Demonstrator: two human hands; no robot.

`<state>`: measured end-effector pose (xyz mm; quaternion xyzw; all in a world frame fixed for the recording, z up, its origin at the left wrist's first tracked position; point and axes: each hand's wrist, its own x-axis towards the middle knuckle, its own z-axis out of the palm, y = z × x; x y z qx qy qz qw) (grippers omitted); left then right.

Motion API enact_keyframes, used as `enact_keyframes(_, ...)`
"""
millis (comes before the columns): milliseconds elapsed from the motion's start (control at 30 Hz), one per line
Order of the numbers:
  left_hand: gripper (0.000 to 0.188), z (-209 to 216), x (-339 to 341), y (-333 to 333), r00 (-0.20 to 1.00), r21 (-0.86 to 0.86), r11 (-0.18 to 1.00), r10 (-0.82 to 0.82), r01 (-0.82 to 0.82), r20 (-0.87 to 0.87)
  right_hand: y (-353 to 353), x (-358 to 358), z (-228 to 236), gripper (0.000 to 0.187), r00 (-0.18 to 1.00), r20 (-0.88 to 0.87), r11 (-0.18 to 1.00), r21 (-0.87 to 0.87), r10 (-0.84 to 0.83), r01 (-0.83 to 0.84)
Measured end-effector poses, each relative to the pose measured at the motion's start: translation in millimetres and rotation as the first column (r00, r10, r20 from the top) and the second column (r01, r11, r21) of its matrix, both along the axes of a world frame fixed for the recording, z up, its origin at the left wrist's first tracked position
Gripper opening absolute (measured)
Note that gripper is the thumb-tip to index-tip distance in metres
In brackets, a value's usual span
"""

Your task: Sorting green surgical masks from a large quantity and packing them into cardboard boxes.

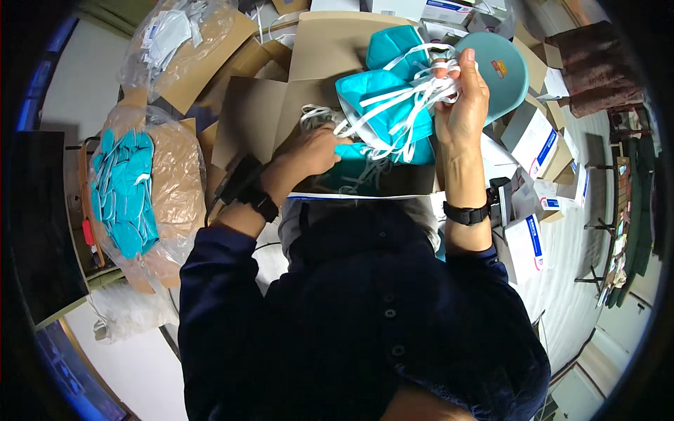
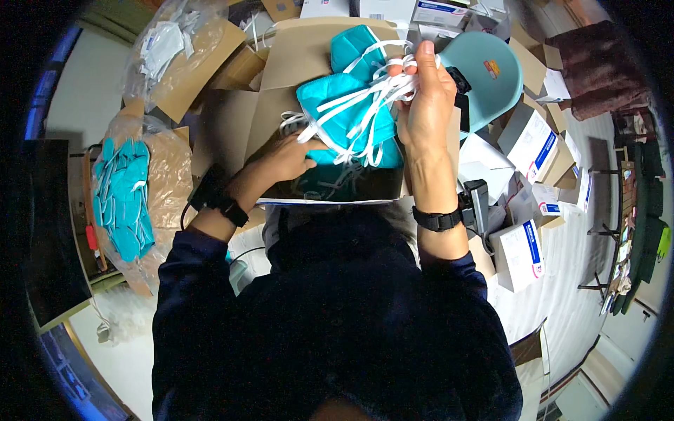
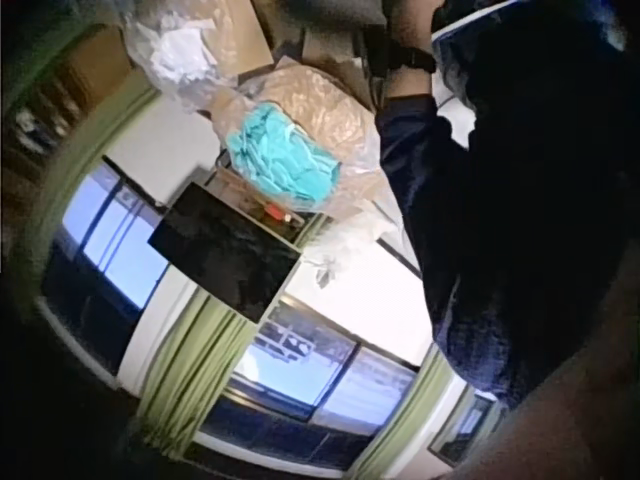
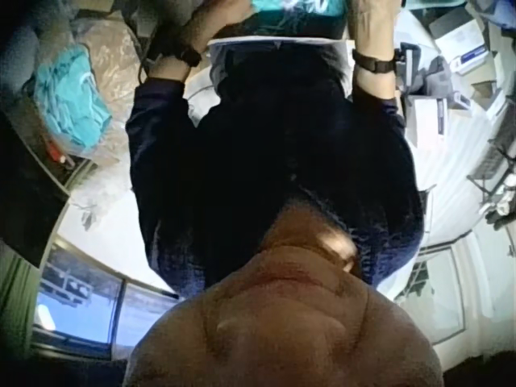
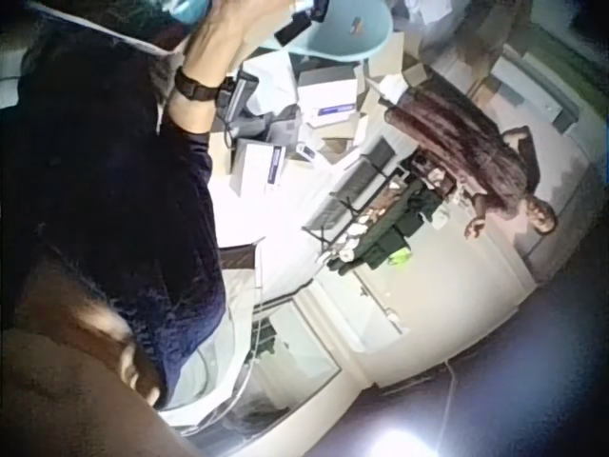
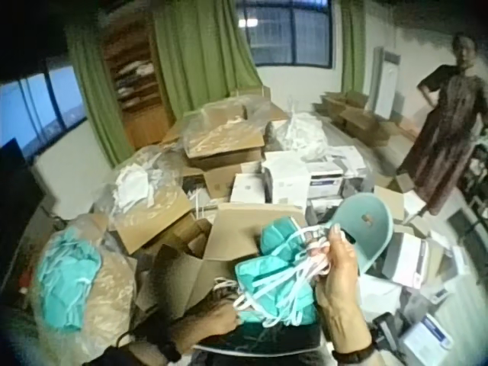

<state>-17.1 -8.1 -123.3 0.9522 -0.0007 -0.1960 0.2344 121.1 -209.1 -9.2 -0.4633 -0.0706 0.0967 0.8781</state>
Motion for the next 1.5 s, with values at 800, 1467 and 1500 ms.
enact_keyframes(800, 0.018, 110.2, -4.4, 38.6, 0.267, -0.524, 0.73, 0.663, -0.439, 0.7, -9.8, -7.1, 4.9, 0.017, 0.962, 0.194, 0.927, -0.359, 0.193, -0.114)
enact_keyframes(1467, 0.014, 167.9, 2.0, 51.4, 0.489, -0.716, 0.696, 0.642, -0.05, 0.59, 6.5, -16.4, 25.1, 0.034, 0.8, 0.249, 0.704, -0.653, 0.546, -0.278)
enact_keyframes(1500, 0.015, 170.8, 5.3, 49.6, 0.533, -0.701, 0.711, 0.616, -0.059, 0.58, 8.3, -19.3, 25.4, 0.03, 0.784, 0.269, 0.738, -0.592, 0.56, -0.324)
